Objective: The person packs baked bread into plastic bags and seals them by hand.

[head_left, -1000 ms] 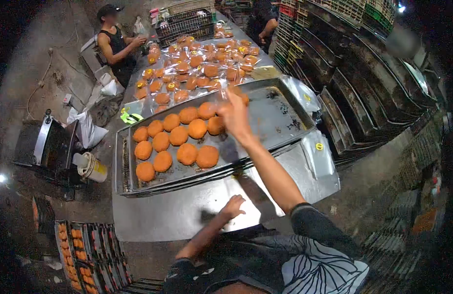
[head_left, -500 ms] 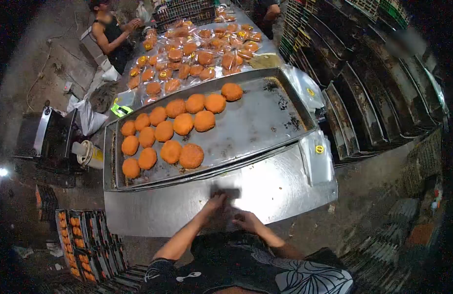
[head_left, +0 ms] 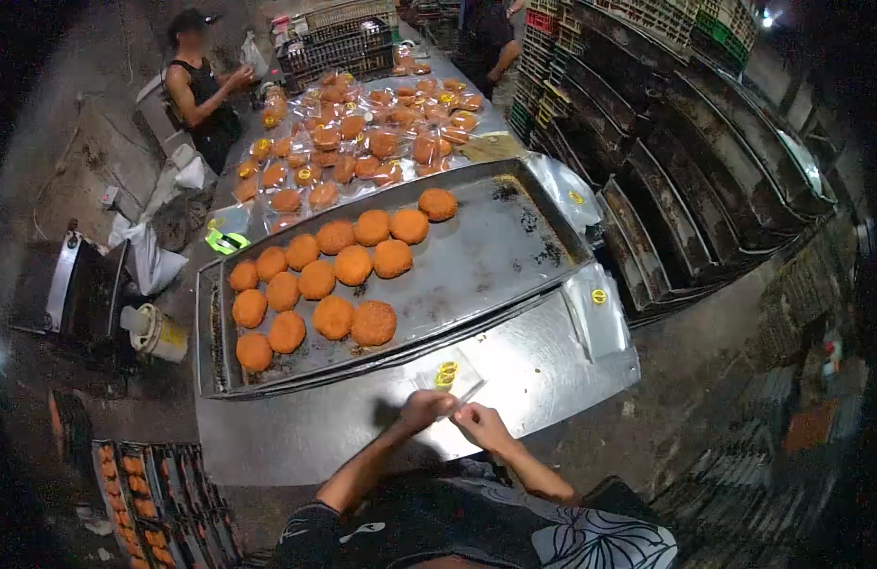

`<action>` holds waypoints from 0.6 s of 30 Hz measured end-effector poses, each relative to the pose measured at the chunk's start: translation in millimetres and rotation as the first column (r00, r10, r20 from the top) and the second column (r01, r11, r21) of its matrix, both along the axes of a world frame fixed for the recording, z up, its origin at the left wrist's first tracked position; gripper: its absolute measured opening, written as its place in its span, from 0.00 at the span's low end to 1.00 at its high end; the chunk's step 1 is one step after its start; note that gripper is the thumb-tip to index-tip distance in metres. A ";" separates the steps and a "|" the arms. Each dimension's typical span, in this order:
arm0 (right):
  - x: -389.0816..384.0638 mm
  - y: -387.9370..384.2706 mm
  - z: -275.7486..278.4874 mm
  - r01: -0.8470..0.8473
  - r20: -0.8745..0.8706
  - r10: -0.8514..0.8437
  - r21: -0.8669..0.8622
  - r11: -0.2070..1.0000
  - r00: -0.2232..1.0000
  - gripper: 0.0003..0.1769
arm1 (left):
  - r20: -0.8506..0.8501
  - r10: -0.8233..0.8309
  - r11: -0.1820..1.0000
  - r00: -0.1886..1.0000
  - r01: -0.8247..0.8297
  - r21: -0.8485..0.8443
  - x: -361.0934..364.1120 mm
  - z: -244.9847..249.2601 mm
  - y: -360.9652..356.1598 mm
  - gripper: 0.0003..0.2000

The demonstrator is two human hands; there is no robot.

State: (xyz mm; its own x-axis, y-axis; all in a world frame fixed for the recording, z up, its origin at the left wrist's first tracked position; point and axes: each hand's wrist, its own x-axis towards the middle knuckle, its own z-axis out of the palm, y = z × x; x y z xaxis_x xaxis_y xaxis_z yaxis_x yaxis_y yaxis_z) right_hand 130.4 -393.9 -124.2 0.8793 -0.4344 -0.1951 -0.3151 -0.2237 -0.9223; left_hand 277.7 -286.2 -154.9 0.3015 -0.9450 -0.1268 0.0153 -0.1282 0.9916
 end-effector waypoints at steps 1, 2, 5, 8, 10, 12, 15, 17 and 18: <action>-5.0 0.1 3.3 -0.062 -0.147 0.038 -0.167 0.984 0.988 0.17 | -0.100 0.091 0.993 0.991 -0.083 0.082 -2.1 -8.5 -0.2 0.10; -3.8 2.3 4.2 -0.069 -0.161 0.041 -0.173 0.983 0.986 0.17 | -0.116 0.095 0.993 0.989 -0.086 0.076 -6.7 -16.5 0.8 0.10; 8.0 18.4 -16.9 0.198 0.048 -0.192 -0.240 0.951 0.980 0.16 | 0.166 0.023 0.992 0.986 -0.044 0.121 -15.5 -3.1 1.6 0.09; 10.0 26.5 -20.9 0.356 -0.019 -0.363 0.240 0.903 0.932 0.16 | 0.191 -0.127 0.983 0.973 0.098 0.154 7.8 -9.1 8.8 0.08; -7.5 26.1 -15.3 0.276 0.011 -0.277 0.031 0.961 0.961 0.17 | 0.141 -0.084 0.990 0.986 0.067 0.122 16.1 -14.4 20.9 0.08; -22.2 29.3 6.6 -0.124 -0.256 0.040 -0.318 0.940 0.966 0.18 | 0.079 -0.039 0.995 0.996 0.032 0.094 13.9 -18.0 25.8 0.08; -7.3 42.4 12.2 0.057 -0.208 -0.087 -0.149 0.987 0.974 0.18 | 0.235 -0.092 0.965 0.968 0.028 0.262 1.4 5.0 27.0 0.09; 11.2 45.4 27.6 0.151 -0.111 -0.175 -0.199 0.968 0.978 0.18 | 0.262 -0.004 0.973 0.965 -0.056 0.222 -12.0 -4.6 33.0 0.07; 13.0 44.6 27.5 0.136 -0.122 -0.162 -0.197 0.971 0.979 0.18 | 0.286 0.042 0.968 0.957 -0.110 0.227 -14.1 -1.9 35.6 0.07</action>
State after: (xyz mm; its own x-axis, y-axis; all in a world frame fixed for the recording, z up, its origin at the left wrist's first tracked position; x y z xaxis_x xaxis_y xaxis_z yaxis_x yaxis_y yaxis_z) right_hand 143.4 -349.2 -96.7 0.7729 -0.5983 -0.2111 -0.4773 -0.3292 -0.8147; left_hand 263.6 -250.6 -156.8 0.4267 -0.8702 -0.2464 -0.2360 -0.3701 0.8985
